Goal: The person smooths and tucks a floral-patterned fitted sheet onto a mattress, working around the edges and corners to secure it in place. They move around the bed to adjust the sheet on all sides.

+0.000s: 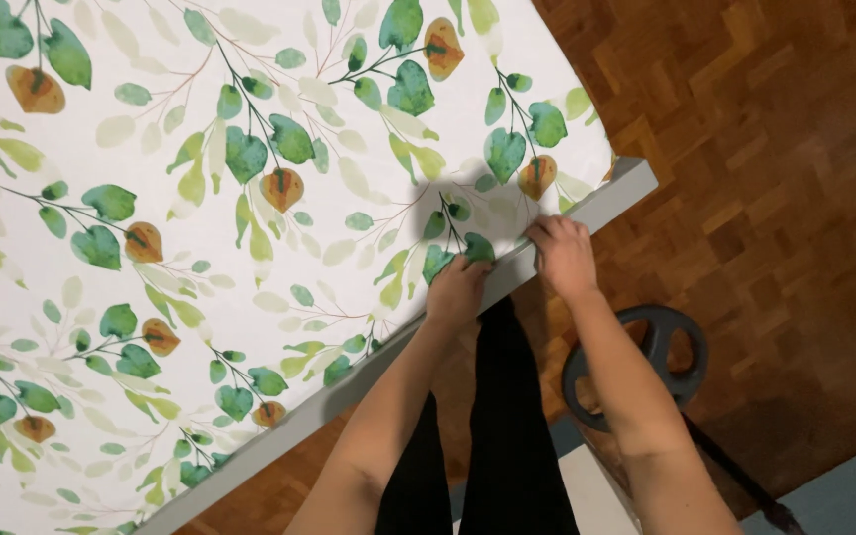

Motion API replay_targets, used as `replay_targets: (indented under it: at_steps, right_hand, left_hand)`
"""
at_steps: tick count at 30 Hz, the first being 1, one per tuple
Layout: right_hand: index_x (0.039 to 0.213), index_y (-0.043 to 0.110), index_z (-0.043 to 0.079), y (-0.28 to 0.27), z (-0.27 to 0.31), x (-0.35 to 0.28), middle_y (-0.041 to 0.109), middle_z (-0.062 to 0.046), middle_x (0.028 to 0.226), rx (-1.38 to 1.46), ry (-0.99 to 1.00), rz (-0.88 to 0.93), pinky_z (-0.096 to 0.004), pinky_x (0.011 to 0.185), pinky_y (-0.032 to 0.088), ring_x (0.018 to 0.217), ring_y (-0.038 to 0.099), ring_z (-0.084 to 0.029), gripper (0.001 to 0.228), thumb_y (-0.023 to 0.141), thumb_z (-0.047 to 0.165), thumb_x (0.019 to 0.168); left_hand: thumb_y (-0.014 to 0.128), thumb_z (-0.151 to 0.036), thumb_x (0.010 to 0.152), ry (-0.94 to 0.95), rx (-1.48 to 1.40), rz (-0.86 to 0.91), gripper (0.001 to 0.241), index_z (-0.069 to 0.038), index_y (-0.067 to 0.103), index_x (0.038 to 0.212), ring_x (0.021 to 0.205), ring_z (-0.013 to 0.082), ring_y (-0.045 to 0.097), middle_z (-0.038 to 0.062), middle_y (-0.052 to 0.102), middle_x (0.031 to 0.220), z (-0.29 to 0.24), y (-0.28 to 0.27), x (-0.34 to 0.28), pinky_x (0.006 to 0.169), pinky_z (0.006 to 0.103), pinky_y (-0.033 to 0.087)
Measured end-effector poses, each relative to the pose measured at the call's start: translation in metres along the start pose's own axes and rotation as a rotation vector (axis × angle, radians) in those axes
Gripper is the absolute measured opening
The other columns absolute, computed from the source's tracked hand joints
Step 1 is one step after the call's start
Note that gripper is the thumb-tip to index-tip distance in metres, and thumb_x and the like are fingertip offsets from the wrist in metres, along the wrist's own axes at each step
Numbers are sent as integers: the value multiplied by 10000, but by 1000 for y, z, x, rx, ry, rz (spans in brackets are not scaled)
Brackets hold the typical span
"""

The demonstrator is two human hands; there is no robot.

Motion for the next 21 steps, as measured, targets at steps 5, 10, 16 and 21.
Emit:
replay_targets:
  at_steps: [5, 10, 16, 21]
  right_hand:
    - [992, 735, 307, -24, -15, 20, 680, 76, 1117, 15, -205, -106, -366, 923, 389, 1098, 571, -186, 205, 566, 201, 942]
    - [933, 744, 301, -24, -25, 43, 717, 96, 1021, 22, -399, -52, -365, 879, 421, 975, 608, -171, 156, 629, 206, 887]
    - [1006, 759, 390, 11, -29, 69, 736, 160, 1008, -172, -479, 322, -389, 968, 433, 1047, 591, -131, 148, 698, 421, 875]
    - [816, 701, 285, 9, -20, 67, 663, 103, 894, -86, -701, 92, -399, 835, 433, 948, 562, -181, 81, 672, 337, 871]
  left_hand:
    - [624, -269, 940, 100, 114, -149, 215, -340, 735, 1110, 865, 309, 686, 20, 587, 962, -33, 18, 30, 654, 458, 559]
    - [627, -342, 915, 90, 246, -325, 122, -321, 747, 925, 831, 246, 676, -33, 601, 908, -45, 41, 55, 591, 432, 539]
    - [706, -343, 819, -13, 445, -569, 129, -266, 640, 740, 712, 215, 639, -39, 562, 765, -60, 31, 66, 464, 360, 510]
    - [644, -221, 822, -27, 484, -486, 105, -249, 666, 723, 715, 227, 641, -32, 602, 750, -83, 12, 69, 463, 358, 520]
Point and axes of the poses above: each hand's wrist, its own x-axis towards the middle knuckle, its own y-axis out of the palm, z = x × y, the point moved 7 cm from there along x, towards the middle knuckle
